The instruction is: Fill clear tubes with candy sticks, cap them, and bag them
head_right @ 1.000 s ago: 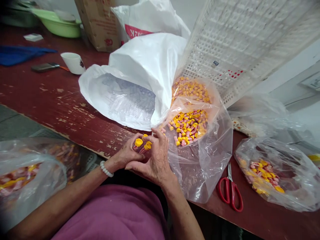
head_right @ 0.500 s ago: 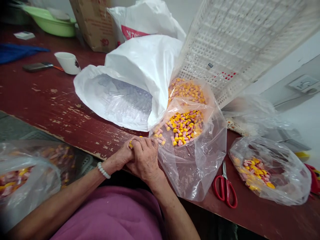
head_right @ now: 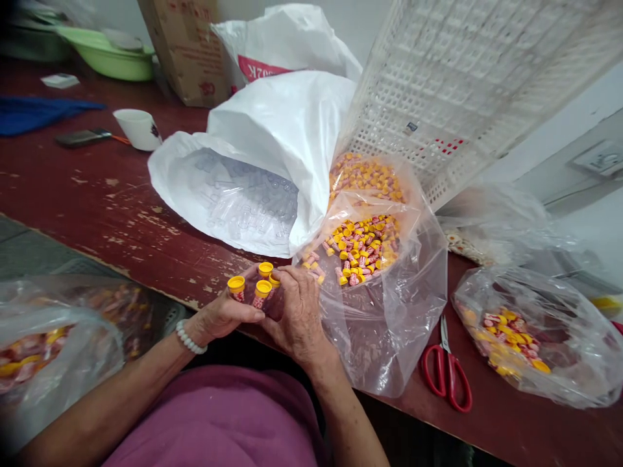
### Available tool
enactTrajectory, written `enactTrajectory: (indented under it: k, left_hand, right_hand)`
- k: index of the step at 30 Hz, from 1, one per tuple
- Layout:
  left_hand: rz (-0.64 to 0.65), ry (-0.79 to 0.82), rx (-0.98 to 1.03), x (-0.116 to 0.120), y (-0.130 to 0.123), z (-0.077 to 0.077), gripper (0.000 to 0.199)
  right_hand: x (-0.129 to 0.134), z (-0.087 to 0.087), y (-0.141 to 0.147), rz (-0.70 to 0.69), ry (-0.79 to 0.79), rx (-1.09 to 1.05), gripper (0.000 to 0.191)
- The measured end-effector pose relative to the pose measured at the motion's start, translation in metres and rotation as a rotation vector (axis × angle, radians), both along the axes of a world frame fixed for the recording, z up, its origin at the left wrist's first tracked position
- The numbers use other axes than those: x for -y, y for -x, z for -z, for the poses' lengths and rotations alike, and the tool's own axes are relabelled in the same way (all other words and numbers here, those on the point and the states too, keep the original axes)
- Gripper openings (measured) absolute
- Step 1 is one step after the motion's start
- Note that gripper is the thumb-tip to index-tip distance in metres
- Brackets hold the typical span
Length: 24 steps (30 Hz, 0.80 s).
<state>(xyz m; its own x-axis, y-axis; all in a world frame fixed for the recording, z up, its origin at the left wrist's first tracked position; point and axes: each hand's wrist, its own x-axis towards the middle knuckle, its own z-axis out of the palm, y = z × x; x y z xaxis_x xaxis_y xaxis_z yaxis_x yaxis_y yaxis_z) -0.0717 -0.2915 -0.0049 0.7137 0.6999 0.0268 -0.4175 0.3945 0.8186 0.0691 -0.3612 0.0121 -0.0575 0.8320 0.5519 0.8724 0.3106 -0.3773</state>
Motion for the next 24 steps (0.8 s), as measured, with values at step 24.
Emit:
enactTrajectory:
  k: [24]
  left_hand:
    - [-0.116,-0.127,-0.248,-0.013,0.01,0.01,0.05]
  right_hand:
    - [-0.012,0.025,-0.115,0.641,0.428,0.303,0.027]
